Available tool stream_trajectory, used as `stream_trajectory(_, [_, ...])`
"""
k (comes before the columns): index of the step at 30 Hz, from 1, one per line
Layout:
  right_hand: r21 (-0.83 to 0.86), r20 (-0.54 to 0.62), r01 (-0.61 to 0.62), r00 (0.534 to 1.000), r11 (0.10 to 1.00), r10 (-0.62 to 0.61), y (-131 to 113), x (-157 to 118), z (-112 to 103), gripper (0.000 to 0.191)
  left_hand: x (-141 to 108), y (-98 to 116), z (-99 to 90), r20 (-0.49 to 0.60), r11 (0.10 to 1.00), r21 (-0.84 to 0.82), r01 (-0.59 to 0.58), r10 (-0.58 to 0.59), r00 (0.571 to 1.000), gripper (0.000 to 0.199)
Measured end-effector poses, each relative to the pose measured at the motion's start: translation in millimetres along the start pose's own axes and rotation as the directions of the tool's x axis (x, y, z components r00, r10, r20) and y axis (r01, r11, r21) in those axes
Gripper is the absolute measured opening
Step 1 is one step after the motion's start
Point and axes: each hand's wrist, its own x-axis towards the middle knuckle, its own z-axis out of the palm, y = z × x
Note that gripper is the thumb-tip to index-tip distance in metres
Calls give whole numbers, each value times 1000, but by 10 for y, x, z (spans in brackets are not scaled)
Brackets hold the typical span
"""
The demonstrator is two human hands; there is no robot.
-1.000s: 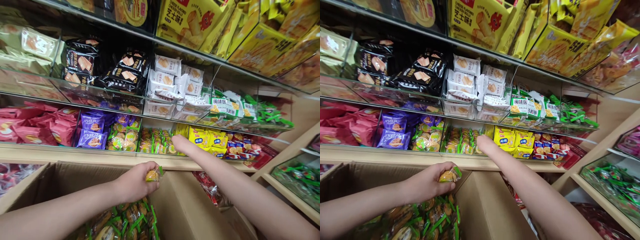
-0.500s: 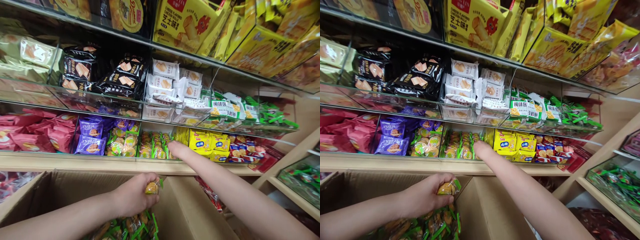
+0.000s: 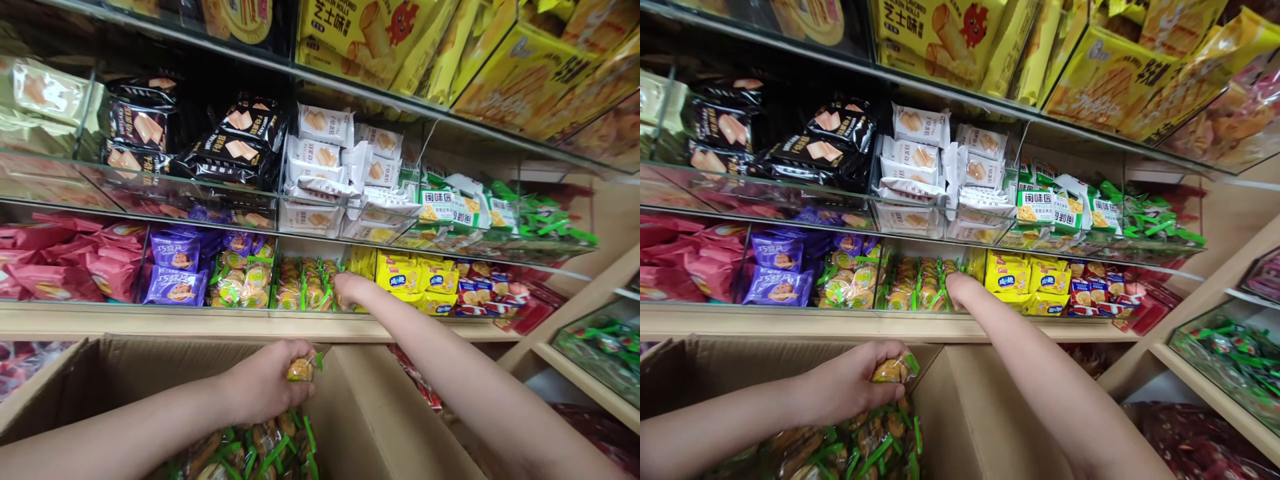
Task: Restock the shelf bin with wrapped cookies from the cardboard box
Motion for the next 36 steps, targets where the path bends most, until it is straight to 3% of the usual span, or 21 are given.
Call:
stream_trajectory(5, [54, -154, 133, 980, 990, -124, 27, -201, -28, 47, 5, -15, -2, 29, 1000, 25, 14, -14, 999, 19])
stream_trajectory(10, [68, -277, 319, 916, 945, -289, -41, -141, 90, 38, -3, -16, -1, 36, 999, 33, 8, -10, 999, 18])
stream_trajectory(14, [29, -255, 386, 895, 922, -367, -174, -125, 22, 27, -11, -17, 2, 59, 1000, 6, 9, -9, 998, 18])
stream_trajectory(17, [6, -215, 385, 902, 923, -375, -278, -159, -67, 22, -8, -25, 4, 83, 1000, -7, 14, -14, 996, 19])
stream_trajectory(21, [41, -238, 346, 915, 937, -327, -325, -136, -95, 29, -10, -37, 7, 89, 1000, -1, 11, -11, 996, 20])
stream_trajectory(26, [125, -287, 317, 919, 940, -271, -239, 29, -11, 25, -9, -49, 12, 101, 1000, 4, 15, -16, 995, 20])
stream_trajectory(32, [182, -270, 356, 914, 916, -302, -30, 53, -36, 25, 1, -54, 21, 101, 999, 30, 28, -31, 994, 19])
stream_trajectory(34, [162, -283, 321, 921, 933, -267, 56, -19, -67, 27, 2, -26, -5, 45, 996, 88, -27, 24, 999, 21])
stream_trajectory(36, [131, -267, 274, 935, 953, -232, 122, -110, -78, 31, 25, 27, -70, -76, 966, 204, -156, 175, 982, 26])
